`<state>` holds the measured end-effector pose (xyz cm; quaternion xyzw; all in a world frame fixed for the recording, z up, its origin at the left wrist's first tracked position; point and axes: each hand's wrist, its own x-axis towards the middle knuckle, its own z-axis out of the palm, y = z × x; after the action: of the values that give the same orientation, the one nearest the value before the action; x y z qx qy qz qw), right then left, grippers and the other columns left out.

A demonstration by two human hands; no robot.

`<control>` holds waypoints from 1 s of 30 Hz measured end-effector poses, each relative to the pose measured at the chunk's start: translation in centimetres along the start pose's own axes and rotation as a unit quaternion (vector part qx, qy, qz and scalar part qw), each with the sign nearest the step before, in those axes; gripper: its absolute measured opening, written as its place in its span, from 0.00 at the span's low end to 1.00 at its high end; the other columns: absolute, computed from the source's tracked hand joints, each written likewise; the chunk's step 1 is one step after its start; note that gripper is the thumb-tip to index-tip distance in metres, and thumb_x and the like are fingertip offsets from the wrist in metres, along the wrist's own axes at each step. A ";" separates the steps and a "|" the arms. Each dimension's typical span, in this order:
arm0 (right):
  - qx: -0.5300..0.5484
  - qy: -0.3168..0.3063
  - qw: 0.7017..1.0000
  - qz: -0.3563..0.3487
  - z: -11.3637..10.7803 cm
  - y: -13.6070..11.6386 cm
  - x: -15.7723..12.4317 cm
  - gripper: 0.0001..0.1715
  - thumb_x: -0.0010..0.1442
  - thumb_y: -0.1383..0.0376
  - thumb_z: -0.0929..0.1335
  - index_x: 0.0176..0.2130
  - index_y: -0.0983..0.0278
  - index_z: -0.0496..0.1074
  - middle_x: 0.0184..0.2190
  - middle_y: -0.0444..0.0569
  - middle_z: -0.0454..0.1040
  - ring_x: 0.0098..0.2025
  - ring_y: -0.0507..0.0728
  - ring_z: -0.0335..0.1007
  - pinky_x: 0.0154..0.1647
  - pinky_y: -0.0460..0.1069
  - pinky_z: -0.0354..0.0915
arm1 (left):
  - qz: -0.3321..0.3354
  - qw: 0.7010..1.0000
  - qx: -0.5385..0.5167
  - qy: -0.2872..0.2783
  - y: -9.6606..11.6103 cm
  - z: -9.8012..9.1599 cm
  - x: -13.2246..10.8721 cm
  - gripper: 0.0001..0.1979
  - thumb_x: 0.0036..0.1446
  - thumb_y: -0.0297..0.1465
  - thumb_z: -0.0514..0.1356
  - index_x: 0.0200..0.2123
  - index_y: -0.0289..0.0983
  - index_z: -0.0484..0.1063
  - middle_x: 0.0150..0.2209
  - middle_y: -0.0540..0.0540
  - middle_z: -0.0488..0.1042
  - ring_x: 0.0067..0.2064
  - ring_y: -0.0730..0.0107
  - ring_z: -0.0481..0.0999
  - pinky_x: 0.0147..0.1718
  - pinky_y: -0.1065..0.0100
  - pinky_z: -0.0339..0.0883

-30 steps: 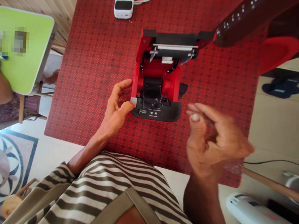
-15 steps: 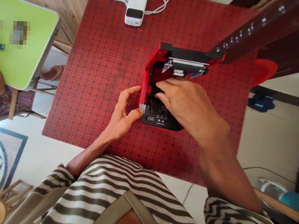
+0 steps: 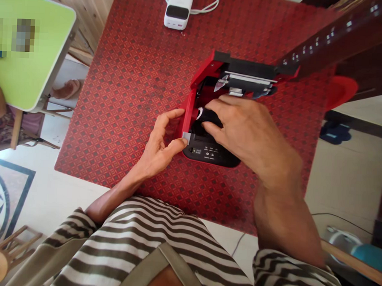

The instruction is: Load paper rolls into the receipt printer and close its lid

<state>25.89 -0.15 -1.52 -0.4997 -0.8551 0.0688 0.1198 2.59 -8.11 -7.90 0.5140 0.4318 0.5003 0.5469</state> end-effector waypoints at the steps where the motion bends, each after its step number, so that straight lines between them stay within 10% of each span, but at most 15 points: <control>1: 0.004 0.007 1.000 0.001 -0.5 -0.2 -0.3 0.06 0.76 0.68 0.75 0.48 0.57 0.84 0.47 0.55 0.90 0.49 0.70 0.89 0.58 0.65 0.83 | 0.001 1.000 -0.001 -0.002 0.0 -0.1 0.0 0.33 0.75 0.47 0.74 0.78 0.52 0.76 0.77 0.39 0.83 0.77 0.39 0.83 0.79 0.37 0.82; 8: 0.025 0.061 0.997 -0.027 -6.0 -2.5 -3.7 0.08 0.81 0.64 0.75 0.55 0.54 0.88 0.49 0.55 0.91 0.54 0.74 0.92 0.55 0.67 0.88 | -0.005 1.000 0.022 -0.006 0.1 -0.6 0.1 0.33 0.76 0.50 0.74 0.78 0.53 0.75 0.79 0.39 0.83 0.78 0.38 0.84 0.79 0.36 0.82; 14: 0.076 0.171 0.974 0.130 -9.6 -3.4 -9.9 0.10 0.85 0.55 0.77 0.61 0.43 0.90 0.53 0.49 0.94 0.50 0.74 0.92 0.55 0.71 0.86 | 0.005 1.000 0.007 -0.017 -0.3 -1.1 0.4 0.36 0.76 0.54 0.77 0.79 0.53 0.75 0.78 0.40 0.86 0.79 0.39 0.85 0.78 0.38 0.83; 21: 0.254 0.141 0.937 0.194 -4.3 -0.6 -17.0 0.15 0.74 0.55 0.86 0.59 0.44 0.92 0.50 0.44 0.95 0.46 0.67 0.92 0.52 0.65 0.85 | 0.036 0.999 0.004 -0.021 -1.2 -1.8 0.7 0.36 0.75 0.58 0.79 0.78 0.55 0.78 0.75 0.42 0.88 0.77 0.38 0.87 0.72 0.41 0.87; 30: 0.196 0.106 0.970 0.101 0.8 -0.8 -17.1 0.14 0.81 0.65 0.76 0.61 0.53 0.88 0.49 0.50 0.93 0.49 0.67 0.91 0.54 0.64 0.86 | 0.063 0.998 0.007 0.003 -2.1 -2.1 1.1 0.36 0.72 0.59 0.81 0.77 0.58 0.83 0.71 0.45 0.90 0.73 0.41 0.88 0.65 0.45 0.88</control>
<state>33.11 -15.43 -4.39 -0.5544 -0.7526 0.1938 0.2979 0.88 -6.68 -10.16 0.5424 0.4038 0.5326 0.5090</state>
